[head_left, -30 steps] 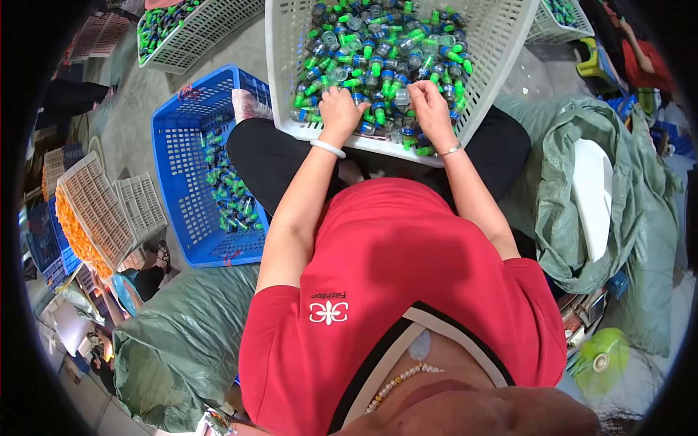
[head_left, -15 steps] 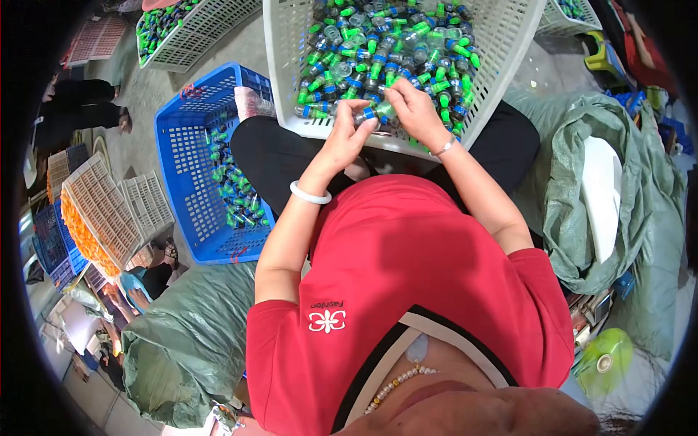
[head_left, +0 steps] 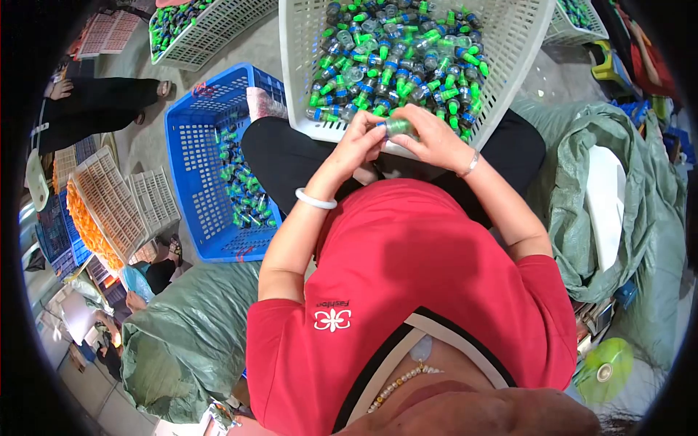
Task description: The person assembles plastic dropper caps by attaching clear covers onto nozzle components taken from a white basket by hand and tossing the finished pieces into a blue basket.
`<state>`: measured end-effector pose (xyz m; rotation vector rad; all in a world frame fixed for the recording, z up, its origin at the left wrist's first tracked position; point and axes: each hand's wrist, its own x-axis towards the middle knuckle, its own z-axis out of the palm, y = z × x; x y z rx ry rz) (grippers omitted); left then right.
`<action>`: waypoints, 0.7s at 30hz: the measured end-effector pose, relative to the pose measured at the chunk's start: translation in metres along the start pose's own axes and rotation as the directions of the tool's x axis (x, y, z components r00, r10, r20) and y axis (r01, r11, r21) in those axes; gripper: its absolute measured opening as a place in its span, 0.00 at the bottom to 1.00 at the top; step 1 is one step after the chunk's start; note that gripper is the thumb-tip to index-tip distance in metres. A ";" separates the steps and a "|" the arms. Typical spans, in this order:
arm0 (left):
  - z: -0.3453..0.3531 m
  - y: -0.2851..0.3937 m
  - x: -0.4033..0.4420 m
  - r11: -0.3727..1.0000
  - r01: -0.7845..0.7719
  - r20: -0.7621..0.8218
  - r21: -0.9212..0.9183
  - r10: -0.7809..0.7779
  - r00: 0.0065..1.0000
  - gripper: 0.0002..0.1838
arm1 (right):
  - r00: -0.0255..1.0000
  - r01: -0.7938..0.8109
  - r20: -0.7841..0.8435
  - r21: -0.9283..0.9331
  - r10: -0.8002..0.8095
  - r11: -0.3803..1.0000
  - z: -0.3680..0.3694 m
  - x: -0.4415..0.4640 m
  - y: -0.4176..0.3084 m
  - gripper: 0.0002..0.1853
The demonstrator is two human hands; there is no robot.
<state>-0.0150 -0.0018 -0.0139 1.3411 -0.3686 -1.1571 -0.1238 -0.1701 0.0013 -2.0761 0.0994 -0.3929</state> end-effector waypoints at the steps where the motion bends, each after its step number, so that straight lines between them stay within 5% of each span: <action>1: -0.002 0.004 -0.005 0.999 0.039 0.082 0.012 -0.040 0.996 0.14 | 0.991 0.122 0.065 -0.105 -0.115 0.987 -0.004 -0.002 0.000 0.14; 3: -0.001 0.003 -0.007 0.997 0.074 0.167 0.027 -0.077 0.983 0.13 | 0.965 0.247 0.139 -0.203 -0.222 0.947 -0.007 -0.004 -0.001 0.15; 6: 0.005 -0.005 -0.019 0.994 -0.098 0.140 0.055 0.089 0.986 0.15 | 0.969 -0.103 0.230 0.022 0.095 0.994 -0.005 -0.007 -0.006 0.21; 7: 0.006 -0.006 -0.022 0.994 -0.096 0.143 0.053 0.087 0.986 0.15 | 0.968 -0.107 0.230 0.020 0.099 0.994 -0.002 -0.009 -0.001 0.21; 8: 0.008 -0.003 -0.024 0.927 -0.262 0.132 0.269 0.234 0.963 0.14 | 0.859 -0.455 0.376 0.256 0.346 0.853 0.003 -0.012 0.010 0.22; 10: 0.015 0.000 -0.026 0.588 -0.505 0.205 0.631 0.502 0.840 0.14 | 0.427 -0.897 0.750 0.423 0.506 0.129 0.005 -0.016 0.024 0.24; 11: 0.016 -0.002 -0.028 0.592 -0.508 0.209 0.625 0.501 0.840 0.14 | 0.424 -0.897 0.747 0.423 0.513 0.125 0.004 -0.019 0.025 0.24; 15: 0.005 -0.013 -0.033 0.415 -0.542 0.305 0.731 0.512 0.803 0.15 | 0.816 -0.552 0.395 0.318 0.422 0.771 0.017 -0.013 0.015 0.23; 18: -0.014 -0.030 -0.034 0.948 -0.206 -0.018 0.243 0.216 0.976 0.16 | 0.973 -0.126 0.198 0.024 0.119 0.992 0.023 -0.006 0.002 0.23; 20: -0.038 -0.020 -0.035 0.958 0.163 0.179 -0.234 -0.122 0.976 0.18 | 0.932 0.046 0.360 -0.031 -0.032 0.998 0.014 0.004 -0.015 0.22; 21: -0.039 -0.021 -0.037 0.957 0.163 0.174 -0.241 -0.123 0.977 0.18 | 0.929 0.045 0.368 -0.029 -0.031 0.999 0.016 0.004 -0.016 0.22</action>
